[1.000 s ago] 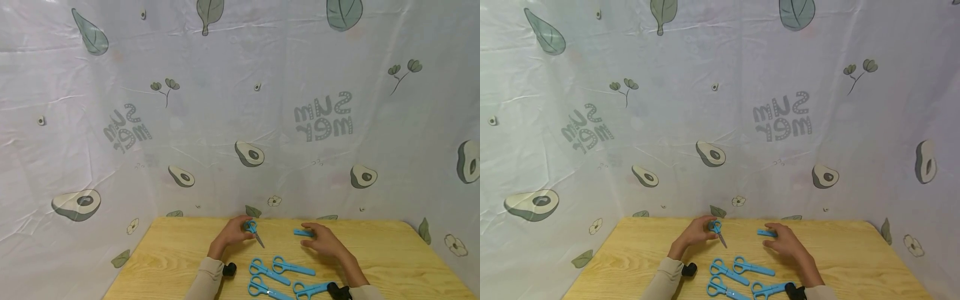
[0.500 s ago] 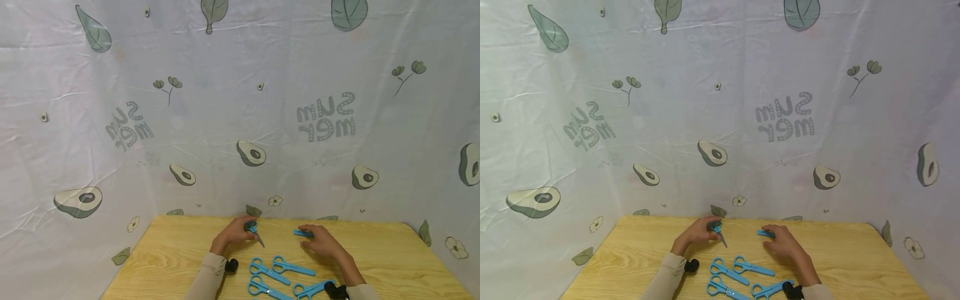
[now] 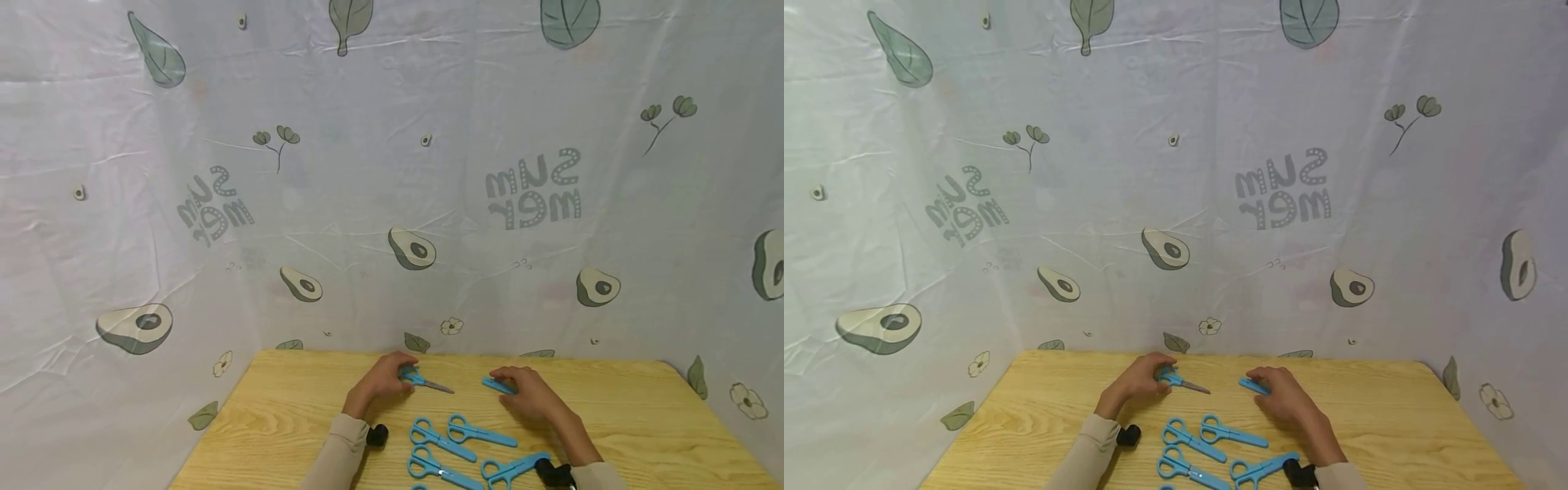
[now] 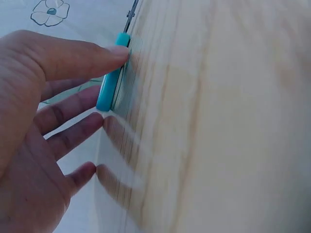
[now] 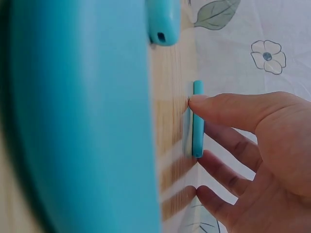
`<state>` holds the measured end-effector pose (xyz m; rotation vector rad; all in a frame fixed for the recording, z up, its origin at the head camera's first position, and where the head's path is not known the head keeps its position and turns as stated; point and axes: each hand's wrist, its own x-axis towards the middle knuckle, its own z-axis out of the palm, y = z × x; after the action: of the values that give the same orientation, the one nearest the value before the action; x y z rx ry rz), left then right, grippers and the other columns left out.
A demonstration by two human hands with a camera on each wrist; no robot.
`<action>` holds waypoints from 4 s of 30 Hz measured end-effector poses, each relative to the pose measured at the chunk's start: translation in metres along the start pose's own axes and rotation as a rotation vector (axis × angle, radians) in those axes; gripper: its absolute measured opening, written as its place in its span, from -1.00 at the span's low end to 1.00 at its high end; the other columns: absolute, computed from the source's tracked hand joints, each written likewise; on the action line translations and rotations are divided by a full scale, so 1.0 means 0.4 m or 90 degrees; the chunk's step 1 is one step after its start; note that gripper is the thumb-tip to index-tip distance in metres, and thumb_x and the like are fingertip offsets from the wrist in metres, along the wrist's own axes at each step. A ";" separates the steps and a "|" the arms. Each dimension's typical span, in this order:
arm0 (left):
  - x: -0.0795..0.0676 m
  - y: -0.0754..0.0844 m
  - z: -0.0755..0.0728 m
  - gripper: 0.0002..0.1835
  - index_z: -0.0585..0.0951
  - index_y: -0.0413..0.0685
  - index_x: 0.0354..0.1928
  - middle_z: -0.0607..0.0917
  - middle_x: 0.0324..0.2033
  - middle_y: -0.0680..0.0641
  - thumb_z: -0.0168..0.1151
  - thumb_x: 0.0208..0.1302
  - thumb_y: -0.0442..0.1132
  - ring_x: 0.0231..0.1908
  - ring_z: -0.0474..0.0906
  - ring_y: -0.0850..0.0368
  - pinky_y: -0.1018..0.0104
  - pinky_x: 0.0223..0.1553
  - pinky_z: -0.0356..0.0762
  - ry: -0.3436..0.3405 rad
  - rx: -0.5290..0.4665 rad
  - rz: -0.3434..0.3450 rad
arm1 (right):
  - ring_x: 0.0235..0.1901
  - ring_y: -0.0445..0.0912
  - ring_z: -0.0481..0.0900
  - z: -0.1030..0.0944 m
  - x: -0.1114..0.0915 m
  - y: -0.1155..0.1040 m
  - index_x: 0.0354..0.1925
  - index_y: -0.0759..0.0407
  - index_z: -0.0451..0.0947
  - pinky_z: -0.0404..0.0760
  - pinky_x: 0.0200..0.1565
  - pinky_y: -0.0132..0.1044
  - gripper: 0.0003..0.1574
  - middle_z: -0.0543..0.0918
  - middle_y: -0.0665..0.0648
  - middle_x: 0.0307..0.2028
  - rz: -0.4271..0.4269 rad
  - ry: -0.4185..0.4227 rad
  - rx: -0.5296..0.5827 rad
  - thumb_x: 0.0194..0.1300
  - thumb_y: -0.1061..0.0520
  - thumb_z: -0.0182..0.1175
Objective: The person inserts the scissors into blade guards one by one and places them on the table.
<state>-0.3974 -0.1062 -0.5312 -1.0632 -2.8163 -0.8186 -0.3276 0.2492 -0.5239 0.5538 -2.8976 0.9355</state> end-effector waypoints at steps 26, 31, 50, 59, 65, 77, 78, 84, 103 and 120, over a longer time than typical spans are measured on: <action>-0.088 -0.003 -0.025 -0.46 0.69 -0.23 0.28 0.78 0.15 -0.16 0.57 0.27 -0.26 0.17 0.68 -0.13 -0.01 0.29 0.65 -0.010 0.077 0.001 | -0.07 0.12 0.78 -0.036 -0.067 0.027 0.18 0.31 0.69 0.80 -0.07 -0.05 -0.52 0.82 0.13 -0.06 -0.038 -0.001 0.000 0.28 0.38 0.44; -0.124 -0.008 -0.034 -0.49 0.72 -0.21 0.24 0.76 0.09 -0.13 0.58 0.26 -0.24 0.10 0.68 -0.09 0.03 0.22 0.68 -0.019 0.084 -0.018 | -0.09 0.05 0.78 -0.052 -0.104 0.040 0.16 0.27 0.72 0.80 -0.07 -0.12 -0.55 0.82 0.09 -0.06 -0.023 -0.007 -0.017 0.30 0.37 0.42; -0.211 -0.013 -0.063 -0.48 0.72 -0.18 0.25 0.68 0.11 -0.11 0.55 0.28 -0.16 0.11 0.61 -0.13 -0.11 0.20 0.63 -0.024 0.032 -0.063 | -0.16 -0.12 0.76 -0.098 -0.190 0.062 0.03 0.23 0.77 0.78 -0.11 -0.26 -0.68 0.77 0.01 -0.12 -0.002 -0.045 -0.012 0.32 0.18 0.50; -0.213 -0.001 -0.060 -0.54 0.75 -0.13 0.19 0.66 0.10 -0.09 0.54 0.29 -0.15 0.11 0.56 -0.12 -0.19 0.15 0.55 -0.021 0.029 -0.090 | -0.17 -0.16 0.70 -0.095 -0.191 0.066 0.01 0.16 0.79 0.74 -0.14 -0.32 -0.72 0.72 -0.02 -0.12 0.008 -0.051 -0.009 0.35 0.13 0.49; -0.215 -0.002 -0.062 -0.57 0.77 -0.13 0.15 0.66 0.02 -0.06 0.56 0.27 -0.17 0.02 0.56 -0.01 0.00 0.10 0.61 -0.018 0.033 -0.082 | -0.17 -0.14 0.70 -0.095 -0.189 0.060 -0.04 0.10 0.79 0.74 -0.14 -0.30 -0.78 0.72 -0.04 -0.13 0.018 -0.052 -0.022 0.35 0.15 0.48; -0.219 0.014 -0.089 -0.57 0.70 -0.20 0.14 0.54 -0.03 -0.09 0.49 0.20 -0.39 -0.18 0.51 0.13 0.27 -0.15 0.60 0.007 -0.002 -0.078 | -0.27 -0.35 0.61 -0.104 -0.190 0.059 -0.09 0.06 0.66 0.63 -0.26 -0.37 -0.82 0.73 -0.08 -0.20 0.013 -0.040 -0.029 0.39 0.21 0.43; -0.218 0.014 -0.090 -0.57 0.69 -0.21 0.13 0.55 -0.04 -0.09 0.48 0.19 -0.42 -0.19 0.50 0.15 0.29 -0.17 0.59 0.009 -0.006 -0.074 | -0.27 -0.35 0.61 -0.105 -0.190 0.060 -0.09 0.06 0.65 0.63 -0.27 -0.37 -0.82 0.73 -0.08 -0.21 0.012 -0.040 -0.026 0.39 0.21 0.43; -0.212 0.009 -0.089 -0.59 0.63 -0.31 0.11 0.68 -0.07 -0.17 0.37 0.19 -0.55 -0.24 0.63 0.14 0.36 -0.27 0.59 0.020 -0.052 -0.056 | -0.28 -0.35 0.61 -0.107 -0.192 0.063 -0.05 0.11 0.65 0.64 -0.26 -0.38 -0.82 0.74 -0.04 -0.21 0.024 -0.048 0.006 0.41 0.21 0.41; -0.215 0.006 -0.099 -0.73 0.69 -0.37 0.11 0.73 -0.31 -0.10 0.34 0.45 -0.40 -0.38 0.79 0.11 0.18 -0.34 0.84 -0.004 -0.360 -0.153 | -0.54 -0.18 0.49 -0.124 -0.199 0.071 0.26 0.60 0.53 0.61 -0.48 -0.25 -0.51 0.70 0.09 -0.32 -0.004 -0.146 0.291 0.66 0.17 0.11; -0.218 0.016 -0.135 -0.56 0.58 -0.42 0.30 0.77 -0.29 0.02 0.35 0.50 -0.31 -0.12 0.84 -0.26 0.09 -0.15 0.85 -0.011 -0.490 -0.164 | -0.47 -0.22 0.35 -0.126 -0.193 0.039 0.39 0.57 0.43 0.45 -0.37 -0.24 -0.43 0.65 0.04 -0.23 0.063 -0.200 0.461 0.73 0.11 0.03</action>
<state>-0.3350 -0.1815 -0.4992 -0.7232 -2.7108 -2.0228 -0.2642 0.3146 -0.5030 0.6314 -2.7784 2.1066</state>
